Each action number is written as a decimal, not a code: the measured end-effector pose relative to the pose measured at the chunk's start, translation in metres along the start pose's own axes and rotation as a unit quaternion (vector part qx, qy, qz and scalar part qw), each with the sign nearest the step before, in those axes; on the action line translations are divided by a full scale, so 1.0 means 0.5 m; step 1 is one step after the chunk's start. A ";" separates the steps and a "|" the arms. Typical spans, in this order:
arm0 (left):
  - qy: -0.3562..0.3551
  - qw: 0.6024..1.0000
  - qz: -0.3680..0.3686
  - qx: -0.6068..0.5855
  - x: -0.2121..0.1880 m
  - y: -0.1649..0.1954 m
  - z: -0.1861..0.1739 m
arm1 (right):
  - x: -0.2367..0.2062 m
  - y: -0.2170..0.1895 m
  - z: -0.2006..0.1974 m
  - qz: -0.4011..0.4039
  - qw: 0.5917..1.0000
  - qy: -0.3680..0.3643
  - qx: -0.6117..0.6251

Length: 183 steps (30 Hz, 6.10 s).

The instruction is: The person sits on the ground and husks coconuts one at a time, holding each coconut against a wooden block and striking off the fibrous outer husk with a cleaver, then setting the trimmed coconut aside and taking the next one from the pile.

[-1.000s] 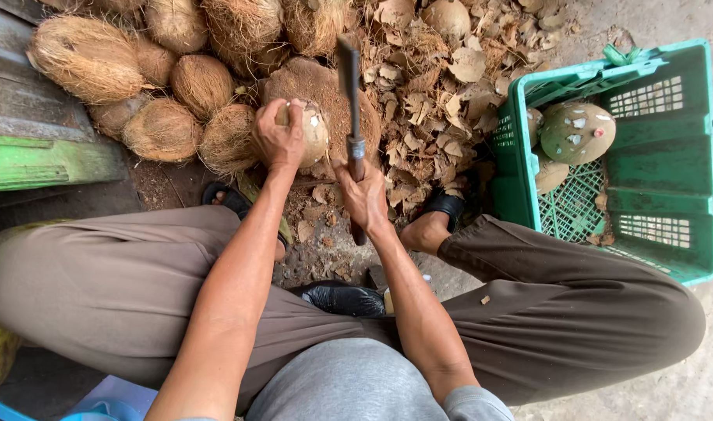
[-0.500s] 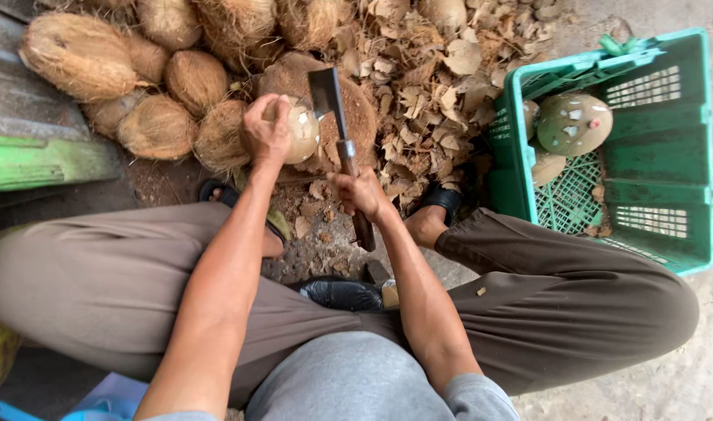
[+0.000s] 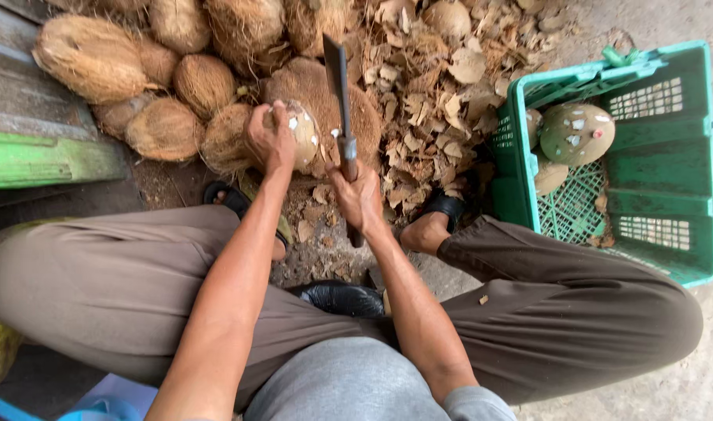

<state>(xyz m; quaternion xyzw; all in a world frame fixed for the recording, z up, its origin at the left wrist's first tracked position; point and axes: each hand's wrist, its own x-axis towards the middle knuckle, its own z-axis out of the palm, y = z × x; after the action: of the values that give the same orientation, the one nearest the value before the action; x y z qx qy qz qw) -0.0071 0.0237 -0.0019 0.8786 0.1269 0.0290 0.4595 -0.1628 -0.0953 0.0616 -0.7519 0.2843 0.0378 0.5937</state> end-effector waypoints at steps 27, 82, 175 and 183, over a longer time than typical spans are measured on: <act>-0.036 0.996 -0.044 -0.062 -0.001 0.000 -0.008 | 0.002 0.002 -0.009 0.076 0.995 -0.033 -0.049; -0.203 0.978 0.025 0.028 0.044 -0.008 -0.050 | 0.012 0.009 -0.017 0.091 0.987 -0.060 0.118; -0.085 0.992 0.095 -0.024 0.028 -0.027 -0.053 | 0.001 0.004 0.021 0.116 0.987 -0.112 0.005; -0.132 0.987 0.095 -0.003 0.023 -0.031 -0.054 | -0.006 -0.015 -0.009 -0.062 0.980 -0.003 0.189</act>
<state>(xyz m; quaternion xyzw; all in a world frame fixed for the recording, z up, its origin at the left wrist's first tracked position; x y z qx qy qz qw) -0.0037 0.0568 0.0004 0.8816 -0.0187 -0.0430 0.4696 -0.1630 -0.0971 0.0706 -0.6420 0.2377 -0.0511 0.7272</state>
